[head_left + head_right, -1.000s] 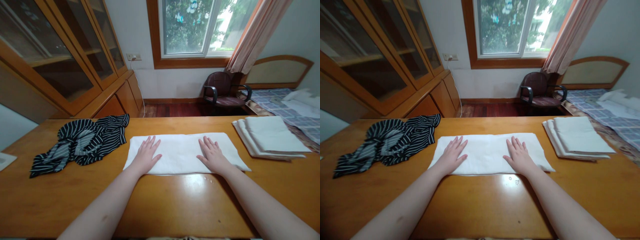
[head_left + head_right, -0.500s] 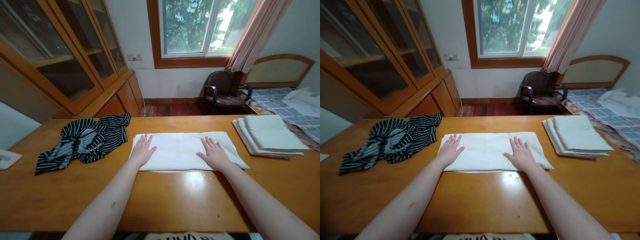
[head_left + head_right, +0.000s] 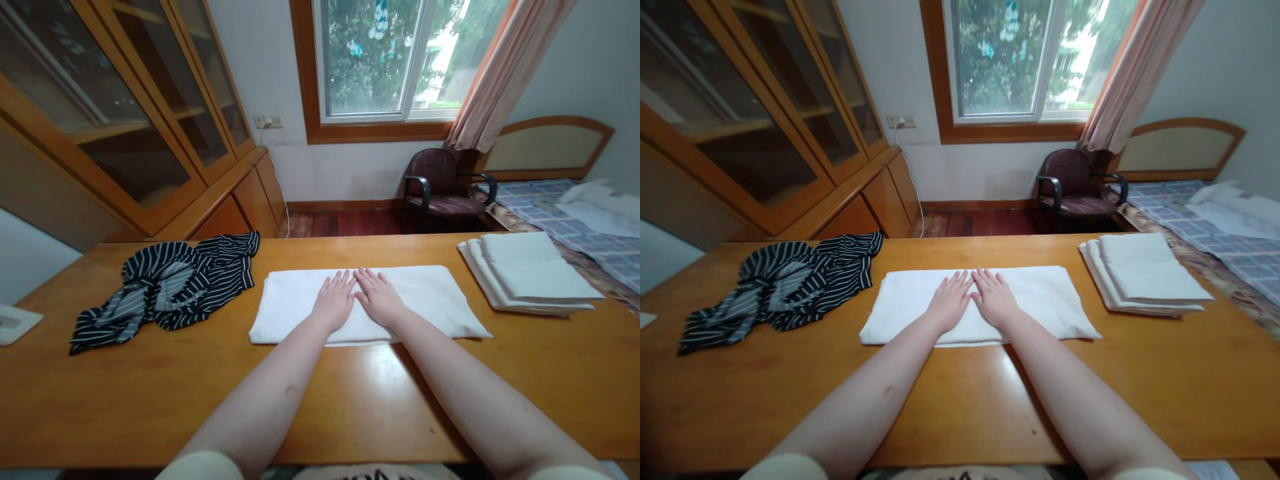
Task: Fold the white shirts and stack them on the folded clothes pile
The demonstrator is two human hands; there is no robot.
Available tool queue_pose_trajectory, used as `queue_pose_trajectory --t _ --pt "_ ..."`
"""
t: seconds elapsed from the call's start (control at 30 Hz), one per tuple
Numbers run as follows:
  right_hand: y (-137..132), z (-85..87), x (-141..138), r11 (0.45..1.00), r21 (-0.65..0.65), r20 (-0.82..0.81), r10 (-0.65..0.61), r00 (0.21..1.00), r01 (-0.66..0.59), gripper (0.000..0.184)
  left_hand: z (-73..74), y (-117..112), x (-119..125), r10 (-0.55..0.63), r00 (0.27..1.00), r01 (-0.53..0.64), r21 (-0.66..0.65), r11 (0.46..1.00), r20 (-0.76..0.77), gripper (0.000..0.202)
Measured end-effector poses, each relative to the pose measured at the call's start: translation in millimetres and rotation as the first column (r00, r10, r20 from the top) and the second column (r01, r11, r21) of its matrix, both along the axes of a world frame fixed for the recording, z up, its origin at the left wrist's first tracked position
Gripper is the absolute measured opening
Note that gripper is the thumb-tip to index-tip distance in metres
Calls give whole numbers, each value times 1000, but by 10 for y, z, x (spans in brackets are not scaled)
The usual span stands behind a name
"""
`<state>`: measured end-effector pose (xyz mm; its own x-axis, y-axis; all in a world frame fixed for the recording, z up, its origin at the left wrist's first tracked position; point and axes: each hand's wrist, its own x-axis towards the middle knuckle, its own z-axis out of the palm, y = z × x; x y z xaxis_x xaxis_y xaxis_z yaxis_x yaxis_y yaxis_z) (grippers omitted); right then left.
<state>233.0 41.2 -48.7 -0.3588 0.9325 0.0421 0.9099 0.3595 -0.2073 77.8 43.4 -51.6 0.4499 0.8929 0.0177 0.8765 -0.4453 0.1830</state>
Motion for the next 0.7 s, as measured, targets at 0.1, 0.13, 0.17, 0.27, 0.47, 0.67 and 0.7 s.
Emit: queue_pose_trajectory --t 0.1,0.13,0.17,0.27,0.47,0.67,0.7 --pt "33 -89 67 1000 -2 34 -28 999 28 61 -91 53 -101 31 999 -31 5 1000 -26 56" --pt "41 -103 100 999 -4 48 -49 998 49 62 -99 78 -156 64 997 -64 2 998 -36 59" --pt "51 -111 138 997 -7 60 -78 995 79 63 -101 105 -219 102 994 -102 -2 995 -47 61" --pt "92 -131 295 979 -8 89 -202 975 203 66 -93 193 -455 194 978 -195 -3 981 -81 63" --pt "121 -172 811 939 24 126 -343 931 343 68 -84 257 -1045 299 944 -294 61 954 -139 57" --pt "43 -158 1257 925 55 163 -379 911 375 66 -37 167 -1330 369 920 -364 63 929 -133 58" --pt "27 -147 1280 922 68 168 -387 907 381 66 -14 143 -1322 395 909 -388 77 919 -135 58"
